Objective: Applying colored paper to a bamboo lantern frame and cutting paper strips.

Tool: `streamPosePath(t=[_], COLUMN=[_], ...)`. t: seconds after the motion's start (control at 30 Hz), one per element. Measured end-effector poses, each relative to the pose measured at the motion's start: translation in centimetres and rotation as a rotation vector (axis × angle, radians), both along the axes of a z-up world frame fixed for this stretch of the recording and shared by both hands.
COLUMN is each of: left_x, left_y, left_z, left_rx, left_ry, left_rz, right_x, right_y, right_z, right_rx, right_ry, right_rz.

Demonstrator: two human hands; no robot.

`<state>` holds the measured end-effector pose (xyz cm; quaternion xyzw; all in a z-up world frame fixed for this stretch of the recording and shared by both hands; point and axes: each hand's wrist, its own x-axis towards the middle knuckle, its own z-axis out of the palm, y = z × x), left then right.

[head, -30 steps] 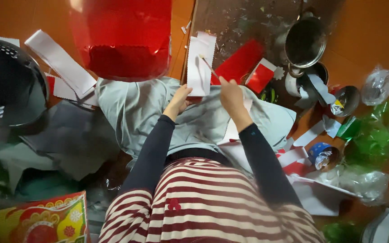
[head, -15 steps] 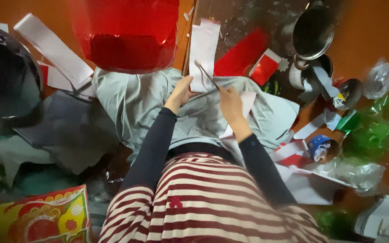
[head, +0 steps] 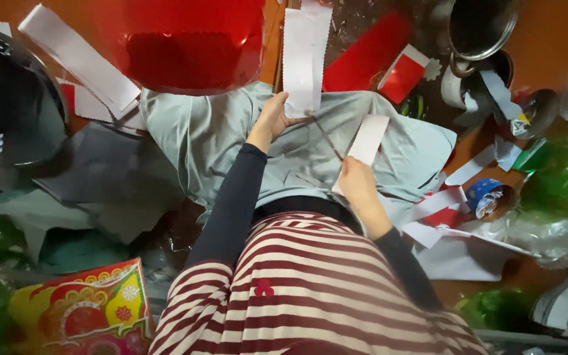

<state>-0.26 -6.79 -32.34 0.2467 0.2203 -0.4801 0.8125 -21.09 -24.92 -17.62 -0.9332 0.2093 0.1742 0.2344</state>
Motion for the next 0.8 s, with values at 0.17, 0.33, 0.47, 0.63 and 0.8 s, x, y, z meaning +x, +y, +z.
streamPosePath(t=[0.17,0.33,0.47,0.63,0.8], left_x=[-1.3,-1.8,-1.7,-1.5,-1.3], left_y=[-0.2,0.1,0.4,0.0,0.1], left_z=[-2.8,-1.1,-1.7,-2.4,-2.5], left_rx=[0.0,0.065,0.031,-0.02,0.032], left_ry=[-0.001,-0.026,-0.063,0.02,-0.044], left_rz=[-0.075,-0.162,-0.174,-0.142,-0.171], right_x=[5.7,13.2,16.0,14.7,13.0], right_y=[-0.5,-0.9,0.3,-0.9,-6.8], right_z=[3.3,-3.6,-8.2,-6.5,-7.5], right_rx=[-0.024,-0.042,0.029,0.015,-0.097], right_ry=[-0.082,-0.291,-0.384,-0.382,-0.748], right_rz=[-0.064,0.041,0.011,-0.005,-0.03])
